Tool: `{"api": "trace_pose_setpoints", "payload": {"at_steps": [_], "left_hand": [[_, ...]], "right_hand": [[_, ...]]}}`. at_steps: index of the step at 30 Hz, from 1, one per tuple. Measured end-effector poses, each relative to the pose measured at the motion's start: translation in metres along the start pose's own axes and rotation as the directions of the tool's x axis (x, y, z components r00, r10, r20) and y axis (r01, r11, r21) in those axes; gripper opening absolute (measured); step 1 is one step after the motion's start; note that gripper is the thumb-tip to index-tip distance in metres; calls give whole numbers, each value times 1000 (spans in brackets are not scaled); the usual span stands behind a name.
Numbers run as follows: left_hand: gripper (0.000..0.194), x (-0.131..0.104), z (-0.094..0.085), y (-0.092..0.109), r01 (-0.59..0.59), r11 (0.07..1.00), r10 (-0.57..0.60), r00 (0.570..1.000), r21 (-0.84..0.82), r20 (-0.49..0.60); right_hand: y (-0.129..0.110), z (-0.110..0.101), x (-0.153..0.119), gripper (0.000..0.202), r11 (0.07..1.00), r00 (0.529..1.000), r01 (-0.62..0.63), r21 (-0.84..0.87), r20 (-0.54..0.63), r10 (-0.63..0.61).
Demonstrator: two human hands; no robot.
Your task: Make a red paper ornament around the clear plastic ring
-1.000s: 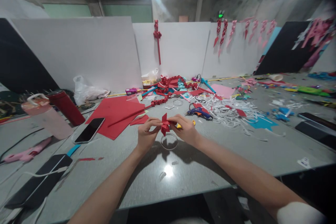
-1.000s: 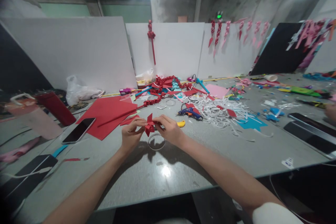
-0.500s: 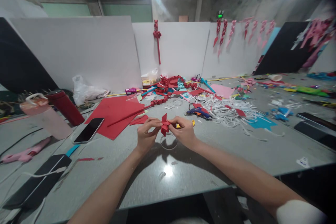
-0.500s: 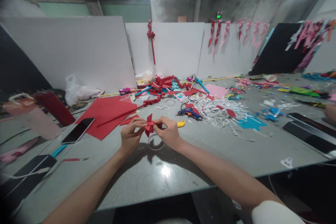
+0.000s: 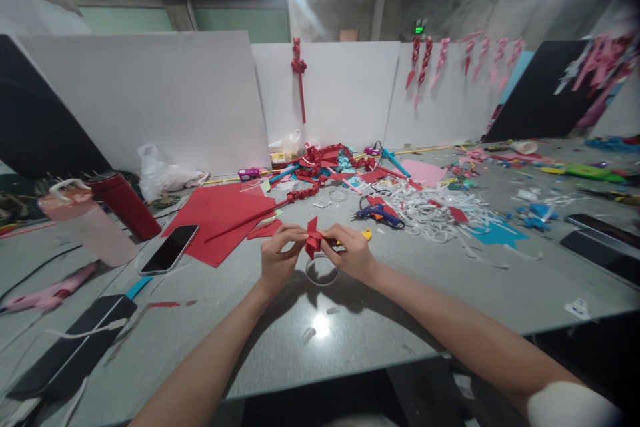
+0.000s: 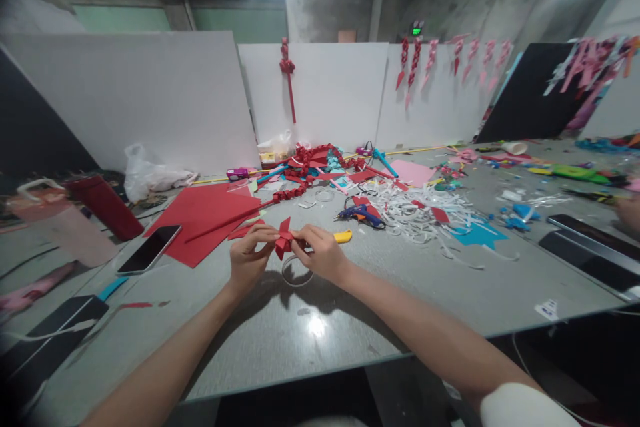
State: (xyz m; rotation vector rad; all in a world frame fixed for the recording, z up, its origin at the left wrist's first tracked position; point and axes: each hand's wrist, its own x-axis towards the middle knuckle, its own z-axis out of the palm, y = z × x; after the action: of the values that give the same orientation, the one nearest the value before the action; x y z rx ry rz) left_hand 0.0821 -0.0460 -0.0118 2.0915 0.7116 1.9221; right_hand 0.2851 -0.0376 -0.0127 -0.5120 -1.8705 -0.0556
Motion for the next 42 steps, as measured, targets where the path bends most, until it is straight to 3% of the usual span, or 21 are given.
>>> {"api": "trace_pose_setpoints", "payload": {"at_steps": [13, 20, 24, 28, 31, 42], "left_hand": [[13, 0, 1, 1, 21, 1000, -22, 1000, 4, 2], [8, -1, -2, -4, 46, 999, -46, 998, 6, 42], [7, -4, 0, -8, 191, 982, -189, 974, -7, 122], [16, -3, 4, -10, 410, 898, -397, 911, -158, 110], [25, 0, 5, -11, 481, 853, -461, 876, -202, 141], [27, 5, 3, -13, 412, 876, -391, 911, -251, 131]], "right_hand": [[-3, -7, 8, 8, 974, 983, 183, -134, 59, -176], [1, -11, 9, 18, 969, 978, 202, -142, 88, -191], [7, -13, 9, 25, 969, 978, 205, -138, 72, -197], [14, -15, 8, 25, 964, 968, 229, -132, 138, -211], [16, -15, 8, 22, 953, 954, 269, -137, 175, -244], [15, -13, 9, 13, 940, 935, 312, -142, 222, -277]]}}
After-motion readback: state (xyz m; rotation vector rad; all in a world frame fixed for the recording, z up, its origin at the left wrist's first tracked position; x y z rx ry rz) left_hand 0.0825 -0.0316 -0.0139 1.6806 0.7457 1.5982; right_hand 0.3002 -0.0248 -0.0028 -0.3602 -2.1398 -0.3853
